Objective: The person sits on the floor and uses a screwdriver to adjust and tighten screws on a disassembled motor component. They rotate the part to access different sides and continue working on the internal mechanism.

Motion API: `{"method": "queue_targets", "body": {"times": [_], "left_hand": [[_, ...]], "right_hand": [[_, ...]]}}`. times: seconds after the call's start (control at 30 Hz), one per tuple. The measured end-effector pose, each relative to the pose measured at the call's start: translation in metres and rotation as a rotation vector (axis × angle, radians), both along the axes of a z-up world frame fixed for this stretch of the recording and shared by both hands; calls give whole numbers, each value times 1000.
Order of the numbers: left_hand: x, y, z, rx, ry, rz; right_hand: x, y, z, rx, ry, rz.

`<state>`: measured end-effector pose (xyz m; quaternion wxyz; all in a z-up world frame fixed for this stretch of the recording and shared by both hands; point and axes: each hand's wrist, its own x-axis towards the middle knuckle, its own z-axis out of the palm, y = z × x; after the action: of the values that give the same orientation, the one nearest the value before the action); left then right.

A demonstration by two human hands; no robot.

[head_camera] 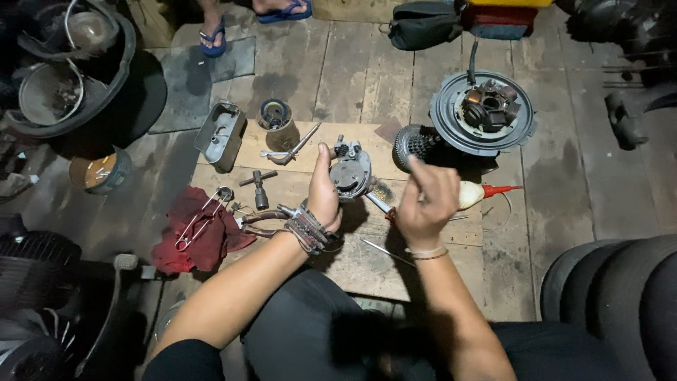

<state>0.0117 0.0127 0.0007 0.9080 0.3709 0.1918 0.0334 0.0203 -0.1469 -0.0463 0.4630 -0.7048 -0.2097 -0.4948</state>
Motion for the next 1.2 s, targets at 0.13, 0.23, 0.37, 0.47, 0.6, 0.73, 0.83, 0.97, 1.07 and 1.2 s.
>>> {"method": "queue_targets", "body": {"times": [0.13,0.23,0.37,0.47,0.6,0.73,0.83,0.97,1.07,1.2], "left_hand": [[1,3,-6,10,17,2],[2,5,-13,8,4,-14],[-2,1,-9,-14,-5,-87],[-4,1,-3,32,-2,-79],[-7,-6,8,51,36,-96],[-4,2,-2,20,6,-161],[-1,4,-4,25,-11,-166],[-4,3,-1,-35,-40,-182],[-8,-1,6,-33,-49,-174],[-5,2,1,-61,-56,-213]], "right_hand": [[-16,-2,52,89,60,18],[-22,5,62,181,115,104],[-25,9,66,177,145,144],[-27,13,69,158,160,171],[-25,15,62,140,190,209],[-17,5,53,45,159,150],[-14,-7,54,70,119,103],[-21,-14,75,131,171,106],[-23,-13,77,158,178,130],[-23,-11,77,197,184,181]]}}
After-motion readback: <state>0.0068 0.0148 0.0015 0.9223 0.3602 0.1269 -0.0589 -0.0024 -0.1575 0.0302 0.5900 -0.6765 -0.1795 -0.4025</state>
